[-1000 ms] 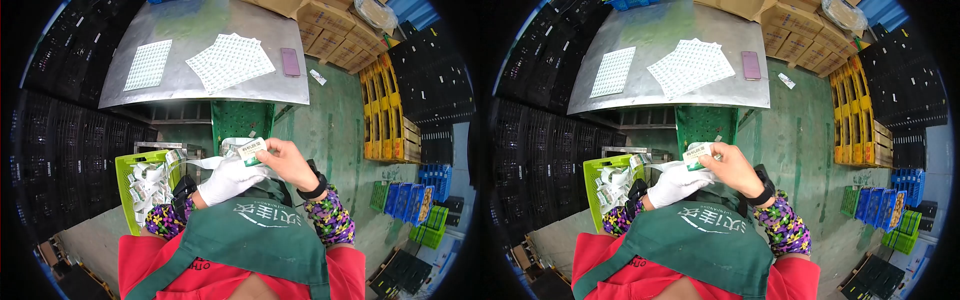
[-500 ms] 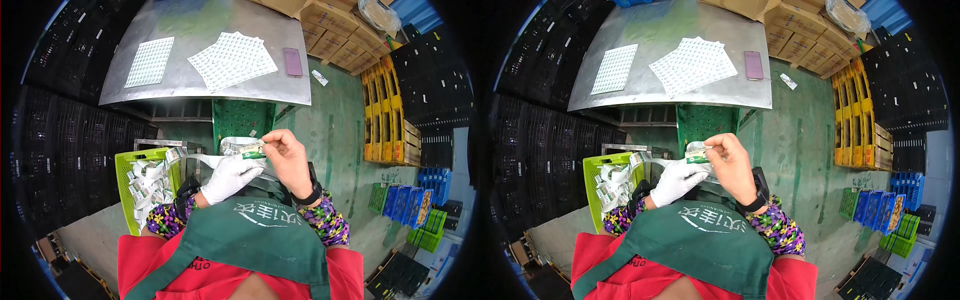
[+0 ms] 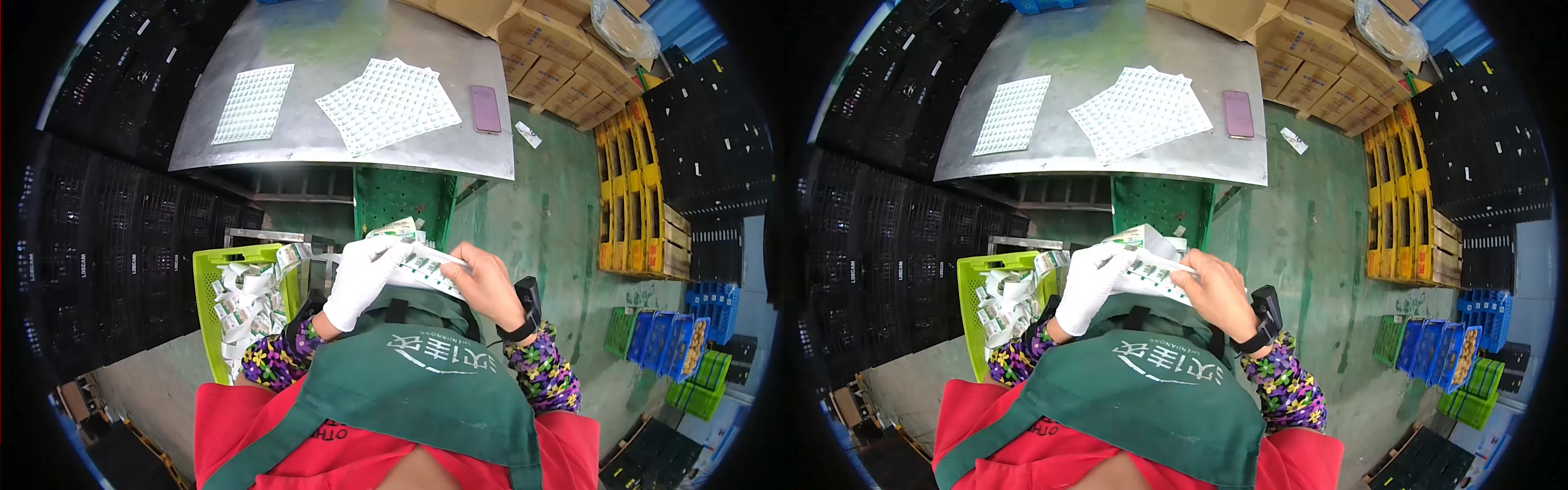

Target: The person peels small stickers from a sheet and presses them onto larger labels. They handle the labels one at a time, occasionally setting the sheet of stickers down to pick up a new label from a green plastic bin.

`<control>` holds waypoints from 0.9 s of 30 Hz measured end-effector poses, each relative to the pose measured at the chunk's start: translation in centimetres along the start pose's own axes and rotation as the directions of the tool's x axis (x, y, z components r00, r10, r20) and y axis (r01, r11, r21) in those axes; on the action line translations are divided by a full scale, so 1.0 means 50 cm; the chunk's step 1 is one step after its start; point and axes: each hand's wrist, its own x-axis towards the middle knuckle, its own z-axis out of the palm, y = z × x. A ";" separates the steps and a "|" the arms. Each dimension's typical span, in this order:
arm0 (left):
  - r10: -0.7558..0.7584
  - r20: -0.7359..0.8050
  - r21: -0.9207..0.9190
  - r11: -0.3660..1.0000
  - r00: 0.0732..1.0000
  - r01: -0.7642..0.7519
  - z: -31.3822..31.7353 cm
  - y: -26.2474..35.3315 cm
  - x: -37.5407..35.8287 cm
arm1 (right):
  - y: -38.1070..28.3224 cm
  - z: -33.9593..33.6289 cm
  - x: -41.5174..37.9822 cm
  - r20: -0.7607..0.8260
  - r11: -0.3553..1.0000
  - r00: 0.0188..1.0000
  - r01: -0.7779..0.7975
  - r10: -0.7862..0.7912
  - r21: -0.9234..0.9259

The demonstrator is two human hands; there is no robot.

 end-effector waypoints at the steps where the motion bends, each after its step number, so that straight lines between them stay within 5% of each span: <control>1: 0.003 -0.004 -0.001 1.000 1.000 -0.003 0.000 -0.001 0.002 | -0.002 0.002 0.004 0.001 1.000 1.000 0.004 -0.004 -0.002; 3: 0.096 -0.032 0.118 0.989 0.995 -0.092 0.003 -0.008 0.005 | -0.013 0.014 0.008 -0.234 0.953 0.931 0.243 -0.281 -0.179; 4: 0.126 -0.023 0.180 0.976 0.992 -0.120 0.009 -0.004 0.004 | -0.031 0.020 0.008 -0.239 0.955 0.931 0.237 -0.275 -0.178; 6: 0.135 0.054 0.246 0.958 0.989 -0.144 0.014 0.001 0.002 | -0.080 0.020 0.015 -0.407 0.912 0.856 0.394 -0.318 0.115; 7: 0.140 0.119 0.311 0.935 0.983 -0.171 0.016 0.002 0.000 | -0.076 0.017 0.019 -0.410 0.913 0.856 0.391 -0.315 0.114; 9: 0.179 0.135 0.228 0.952 0.974 -0.207 0.021 -0.018 0.003 | -0.061 0.018 0.029 -0.351 0.881 0.809 0.454 -0.471 -0.135; 11: 0.125 0.050 -0.060 0.991 0.991 -0.122 0.017 -0.027 0.014 | -0.044 0.013 0.032 -0.338 0.835 0.784 0.550 -0.521 -0.013; 13: 0.223 0.041 -0.012 0.975 0.974 -0.223 0.003 -0.038 0.019 | -0.041 0.000 0.024 -0.213 0.665 0.961 0.275 -0.176 0.694; 14: 0.289 0.127 0.098 0.948 0.949 -0.301 0.000 -0.029 0.015 | -0.036 -0.007 0.033 -0.094 0.631 0.987 0.155 -0.129 0.760; 16: 0.293 0.278 0.303 0.877 0.915 -0.373 0.007 -0.005 -0.004 | -0.043 0.002 0.045 -0.032 0.610 0.986 0.128 -0.166 0.782; 19: 0.272 0.394 0.216 0.901 0.878 -0.377 0.013 0.005 -0.006 | -0.065 0.001 0.069 0.029 0.605 0.976 0.111 -0.216 0.788; 21: 0.268 0.392 0.176 0.917 0.880 -0.358 0.022 -0.029 -0.010 | -0.067 -0.010 0.100 -0.246 0.492 0.968 0.234 -0.040 0.839; 23: 0.167 0.434 0.244 0.924 0.885 -0.295 0.021 -0.041 -0.020 | -0.051 -0.035 0.120 -0.318 0.466 0.947 0.304 -0.051 0.831; 25: 0.123 0.395 0.216 0.951 0.911 -0.222 0.019 -0.048 -0.028 | -0.047 -0.037 0.110 -0.232 0.616 0.972 0.159 0.039 0.772; 27: 0.244 0.252 0.138 0.949 0.936 -0.285 0.019 -0.043 -0.028 | -0.040 -0.017 0.082 -0.304 0.821 0.952 0.191 -0.023 0.537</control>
